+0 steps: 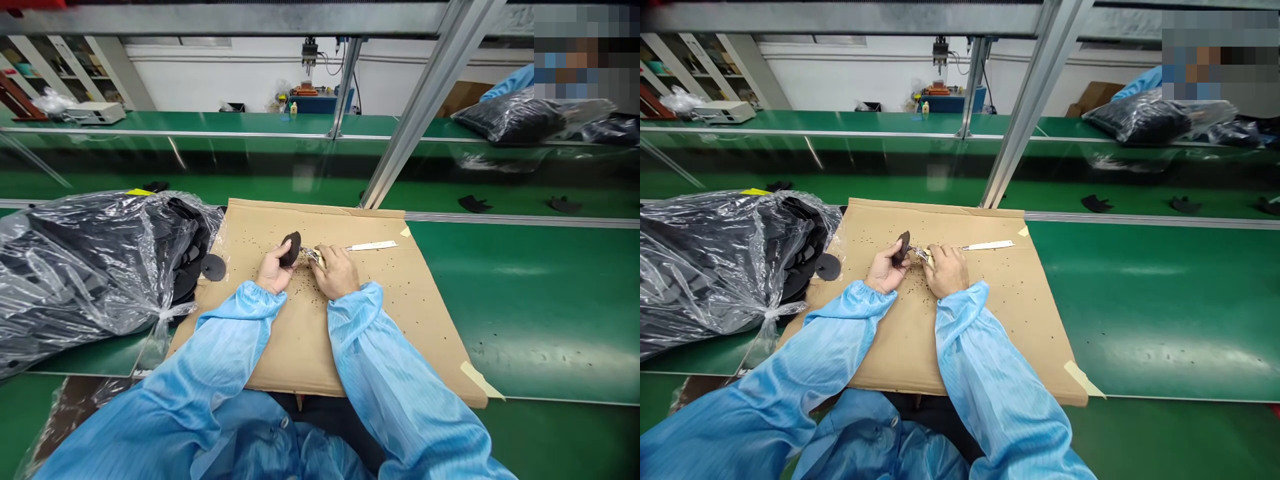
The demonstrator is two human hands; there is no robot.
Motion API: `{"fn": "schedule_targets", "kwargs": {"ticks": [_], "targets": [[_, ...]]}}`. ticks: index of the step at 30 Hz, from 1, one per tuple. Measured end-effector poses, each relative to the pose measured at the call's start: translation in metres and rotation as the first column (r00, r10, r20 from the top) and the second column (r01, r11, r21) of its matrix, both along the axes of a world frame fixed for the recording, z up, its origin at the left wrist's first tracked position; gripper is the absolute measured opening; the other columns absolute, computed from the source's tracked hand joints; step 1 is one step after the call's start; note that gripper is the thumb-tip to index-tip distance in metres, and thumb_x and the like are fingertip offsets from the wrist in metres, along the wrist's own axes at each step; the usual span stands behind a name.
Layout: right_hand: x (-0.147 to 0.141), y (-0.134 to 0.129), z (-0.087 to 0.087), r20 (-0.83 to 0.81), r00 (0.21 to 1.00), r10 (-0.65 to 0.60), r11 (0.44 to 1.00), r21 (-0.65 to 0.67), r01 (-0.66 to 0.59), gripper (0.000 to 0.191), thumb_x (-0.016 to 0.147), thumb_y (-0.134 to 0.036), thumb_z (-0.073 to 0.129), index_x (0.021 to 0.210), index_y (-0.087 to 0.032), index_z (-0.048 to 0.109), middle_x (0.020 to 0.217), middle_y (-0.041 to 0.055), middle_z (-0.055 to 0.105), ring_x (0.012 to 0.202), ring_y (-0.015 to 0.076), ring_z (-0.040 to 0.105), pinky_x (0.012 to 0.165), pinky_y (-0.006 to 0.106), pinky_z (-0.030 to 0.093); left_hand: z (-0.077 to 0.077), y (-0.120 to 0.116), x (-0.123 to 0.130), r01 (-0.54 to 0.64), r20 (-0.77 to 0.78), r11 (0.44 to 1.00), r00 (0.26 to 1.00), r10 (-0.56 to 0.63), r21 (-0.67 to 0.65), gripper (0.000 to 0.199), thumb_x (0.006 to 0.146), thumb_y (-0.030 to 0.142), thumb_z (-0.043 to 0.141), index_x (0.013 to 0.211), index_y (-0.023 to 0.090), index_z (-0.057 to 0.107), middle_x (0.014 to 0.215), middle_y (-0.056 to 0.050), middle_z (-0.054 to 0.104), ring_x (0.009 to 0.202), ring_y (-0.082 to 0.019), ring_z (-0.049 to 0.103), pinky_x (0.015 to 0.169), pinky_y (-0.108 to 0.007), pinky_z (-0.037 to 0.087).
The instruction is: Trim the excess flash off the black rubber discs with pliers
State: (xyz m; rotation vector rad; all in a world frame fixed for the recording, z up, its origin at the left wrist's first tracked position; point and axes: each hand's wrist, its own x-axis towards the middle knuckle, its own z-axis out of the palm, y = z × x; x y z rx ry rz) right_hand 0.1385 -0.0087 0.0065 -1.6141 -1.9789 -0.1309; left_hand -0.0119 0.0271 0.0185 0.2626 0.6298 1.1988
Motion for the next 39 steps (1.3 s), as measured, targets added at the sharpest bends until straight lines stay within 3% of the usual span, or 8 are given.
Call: {"fn": "schedule_targets", "kwargs": {"ticks": [7,17,23,28,31,33,36,39], "targets": [[-0.002,-0.002,0.005,0.07,0.997,-0.04,0.999,-0.015,0.042,0.025,0.09,-0.035,0.051,0.104,-0.017,0.063,0.092,0.009,0.063,0.086,0.0241,0.051,0.082,0.032,0.035,0.0,0.001,0.0,-0.004,-0.012,1.0,1.0,0.004,0.006,0.009,0.074,0.008,0.065,0.077,0.012,0.058,0.065,0.0,0.057,0.051,-0.007,0.05,0.042,-0.018,0.034],[-0.007,-0.006,0.007,0.089,0.984,-0.155,0.976,-0.138,0.166,0.021,0.083,-0.018,0.051,0.097,-0.021,0.066,0.09,0.0077,0.066,0.086,0.0229,0.057,0.075,0.031,0.037,-0.002,0.002,0.002,-0.046,-0.118,0.998,0.992,0.05,0.033,0.019,0.071,0.01,0.07,0.086,0.014,0.059,0.071,-0.001,0.062,0.057,-0.008,0.055,0.047,-0.018,0.039],[-0.004,-0.005,0.0,-0.278,0.948,-0.157,0.965,-0.246,0.088,0.017,0.084,-0.03,0.054,0.092,-0.023,0.067,0.09,0.0048,0.069,0.084,0.0227,0.06,0.071,0.031,0.042,-0.003,0.0,0.002,-0.059,-0.124,0.995,0.99,0.07,0.083,0.033,0.065,0.006,0.069,0.096,0.015,0.06,0.093,-0.004,0.067,0.08,-0.013,0.062,0.064,-0.022,0.05],[-0.001,-0.002,-0.004,-0.692,0.722,-0.022,0.996,-0.082,-0.047,0.029,0.084,-0.045,0.053,0.094,-0.019,0.063,0.085,0.0046,0.066,0.08,0.0198,0.06,0.075,0.032,0.046,-0.006,0.0,0.002,-0.003,-0.161,0.979,0.986,0.037,0.204,0.05,0.06,0.005,0.075,0.106,0.016,0.058,0.104,-0.005,0.066,0.099,-0.016,0.061,0.089,-0.03,0.048],[-0.003,-0.003,-0.003,-0.788,0.611,0.083,0.99,-0.008,-0.144,0.034,0.085,-0.049,0.051,0.093,-0.018,0.061,0.078,0.0025,0.062,0.071,0.0161,0.056,0.069,0.029,0.046,-0.009,0.002,0.003,0.017,-0.201,0.977,0.979,0.027,0.213,0.047,0.06,0.009,0.078,0.103,0.016,0.059,0.101,-0.004,0.067,0.097,-0.015,0.062,0.095,-0.032,0.044],[-0.006,-0.006,-0.003,-0.758,0.641,0.117,0.982,-0.008,-0.188,0.029,0.083,-0.046,0.055,0.091,-0.018,0.06,0.076,0.0016,0.061,0.068,0.0153,0.054,0.067,0.028,0.045,-0.012,0.004,0.004,-0.002,-0.187,0.978,0.981,0.042,0.208,0.042,0.061,0.01,0.079,0.097,0.015,0.06,0.096,-0.004,0.068,0.092,-0.014,0.062,0.094,-0.03,0.044],[-0.012,-0.013,0.001,-0.605,0.77,0.205,0.961,-0.025,-0.276,0.02,0.083,-0.038,0.056,0.082,-0.019,0.059,0.073,0.0018,0.059,0.068,0.0155,0.054,0.068,0.028,0.045,-0.012,0.005,0.005,-0.064,-0.169,0.987,0.982,0.089,0.147,0.033,0.062,0.01,0.079,0.089,0.013,0.06,0.083,-0.001,0.067,0.079,-0.01,0.062,0.084,-0.025,0.046],[-0.018,-0.02,0.007,-0.464,0.828,0.316,0.928,-0.032,-0.372,0.021,0.087,-0.037,0.05,0.08,-0.019,0.059,0.078,0.0042,0.062,0.076,0.0174,0.056,0.074,0.029,0.045,-0.009,0.003,0.005,-0.035,-0.17,0.995,0.984,0.05,0.09,0.023,0.068,0.015,0.077,0.083,0.013,0.061,0.076,0.0,0.066,0.069,-0.008,0.061,0.072,-0.022,0.048]]}}
